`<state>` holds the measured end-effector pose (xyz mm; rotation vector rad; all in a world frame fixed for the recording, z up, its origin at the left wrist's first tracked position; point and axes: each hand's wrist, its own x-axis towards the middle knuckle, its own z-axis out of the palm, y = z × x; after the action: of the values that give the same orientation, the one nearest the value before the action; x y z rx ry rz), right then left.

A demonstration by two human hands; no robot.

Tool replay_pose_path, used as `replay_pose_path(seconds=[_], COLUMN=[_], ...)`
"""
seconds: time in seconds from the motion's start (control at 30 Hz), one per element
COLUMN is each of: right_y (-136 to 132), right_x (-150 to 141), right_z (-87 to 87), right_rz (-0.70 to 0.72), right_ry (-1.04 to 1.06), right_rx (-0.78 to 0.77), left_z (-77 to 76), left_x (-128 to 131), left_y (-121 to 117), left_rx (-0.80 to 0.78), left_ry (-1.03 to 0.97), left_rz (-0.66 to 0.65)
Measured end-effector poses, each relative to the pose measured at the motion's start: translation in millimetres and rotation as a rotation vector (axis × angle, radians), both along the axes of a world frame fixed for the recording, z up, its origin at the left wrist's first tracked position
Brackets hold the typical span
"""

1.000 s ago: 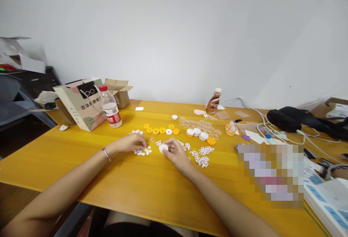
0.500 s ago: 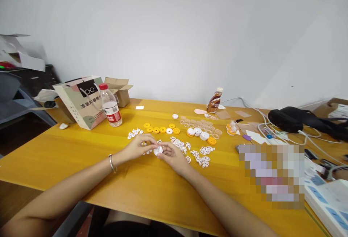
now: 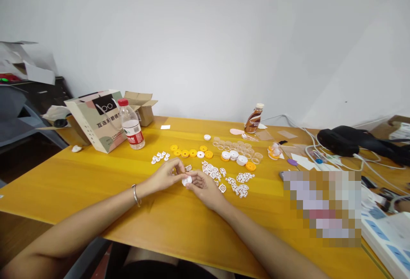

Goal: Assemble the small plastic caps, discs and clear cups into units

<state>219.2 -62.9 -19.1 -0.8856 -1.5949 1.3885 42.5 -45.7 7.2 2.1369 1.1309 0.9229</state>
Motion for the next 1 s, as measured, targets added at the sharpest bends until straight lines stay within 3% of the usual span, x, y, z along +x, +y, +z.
replay_pose_path(seconds=[0.17, 0.5, 0.63, 0.77, 0.9, 1.0], right_y=[2, 11, 25, 36, 38, 37], right_x=[0, 16, 36, 50, 51, 48], right_z=[1.2, 19.1, 22.3, 21.1, 17.5, 15.1], right_rz=[-0.003, -0.085, -0.222, -0.319, -0.338, -0.317], right_ry=[0.028, 0.134, 0.201, 0.209, 0.195, 0.185], right_rx=[-0.027, -0.075, -0.048, 0.012, 0.029, 0.033], left_z=[-1.3, 17.3, 14.6, 12.7, 9.6, 4.2], left_x=[2, 4, 13, 36, 61, 72], left_y=[-2, -2, 23, 64, 102, 117], left_rx=[-0.074, -0.027, 0.074, 0.174, 0.158, 0.12], left_ry=[-0.029, -0.045, 0.103, 0.355, 0.438, 0.478], left_rz=[-0.035, 0.017, -0.036, -0.012, 0.037, 0.062])
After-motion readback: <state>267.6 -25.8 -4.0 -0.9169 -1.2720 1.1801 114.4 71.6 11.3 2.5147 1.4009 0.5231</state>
